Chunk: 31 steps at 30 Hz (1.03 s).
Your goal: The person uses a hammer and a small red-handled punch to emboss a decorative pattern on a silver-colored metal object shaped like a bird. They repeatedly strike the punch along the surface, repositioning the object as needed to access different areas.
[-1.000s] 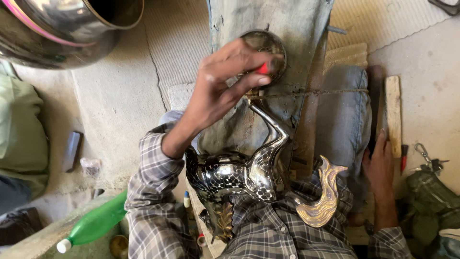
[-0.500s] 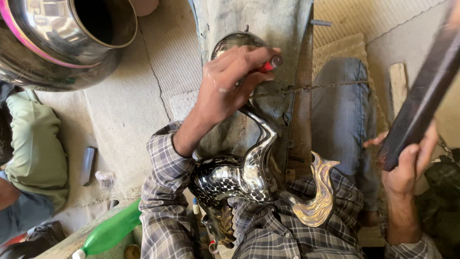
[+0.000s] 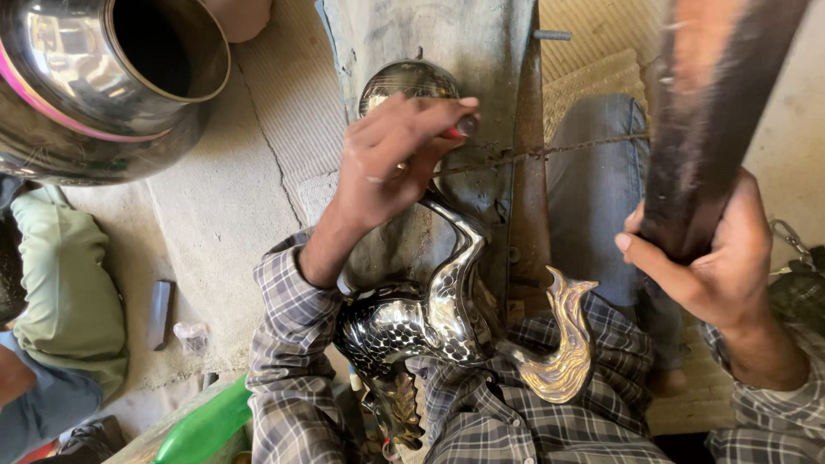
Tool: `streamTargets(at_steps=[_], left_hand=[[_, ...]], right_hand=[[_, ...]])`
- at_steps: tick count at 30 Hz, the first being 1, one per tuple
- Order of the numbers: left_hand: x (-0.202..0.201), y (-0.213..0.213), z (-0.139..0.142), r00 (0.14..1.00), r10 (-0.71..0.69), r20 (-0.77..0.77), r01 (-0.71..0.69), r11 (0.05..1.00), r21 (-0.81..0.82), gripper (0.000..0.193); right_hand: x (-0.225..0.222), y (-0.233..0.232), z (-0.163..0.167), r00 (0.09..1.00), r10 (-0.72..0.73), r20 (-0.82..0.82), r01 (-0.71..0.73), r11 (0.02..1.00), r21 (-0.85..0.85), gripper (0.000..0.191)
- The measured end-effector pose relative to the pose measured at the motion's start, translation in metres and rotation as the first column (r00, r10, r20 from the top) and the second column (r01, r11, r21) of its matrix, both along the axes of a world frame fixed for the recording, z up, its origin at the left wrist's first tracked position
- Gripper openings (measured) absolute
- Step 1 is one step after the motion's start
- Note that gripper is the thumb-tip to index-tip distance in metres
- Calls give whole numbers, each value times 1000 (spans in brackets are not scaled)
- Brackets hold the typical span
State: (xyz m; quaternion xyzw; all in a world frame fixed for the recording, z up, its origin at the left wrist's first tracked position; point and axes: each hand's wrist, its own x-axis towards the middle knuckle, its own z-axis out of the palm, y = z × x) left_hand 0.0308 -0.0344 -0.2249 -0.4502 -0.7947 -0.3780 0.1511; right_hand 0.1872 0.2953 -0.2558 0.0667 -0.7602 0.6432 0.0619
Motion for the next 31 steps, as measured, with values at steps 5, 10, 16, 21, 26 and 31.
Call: streamTargets(at_steps=[5, 10, 16, 21, 26, 31], left_hand=[[0, -4, -8, 999, 27, 39, -29, 999, 43, 44], [-4, -3, -14, 997, 31, -69, -35, 998, -54, 44], [-4, -3, -12, 998, -5, -58, 5, 1000, -1, 43], [3, -11, -4, 996, 31, -80, -37, 996, -76, 43], [-1, -12, -3, 997, -32, -66, 31, 999, -21, 37], [-3, -15, -9, 1000, -9, -20, 8, 997, -75, 42]], right_hand=[[-17, 4, 15, 985, 35, -169, 10, 966, 258, 61], [-26, 8, 27, 962, 53, -267, 72, 896, 438, 62], [-47, 9, 27, 848, 217, -484, 129, 802, 584, 81], [-51, 4, 29, 823, 235, -517, 207, 723, 659, 88], [-61, 1, 38, 752, 316, -578, 404, 473, 783, 82], [-66, 31, 42, 831, 214, -513, 220, 722, 656, 87]])
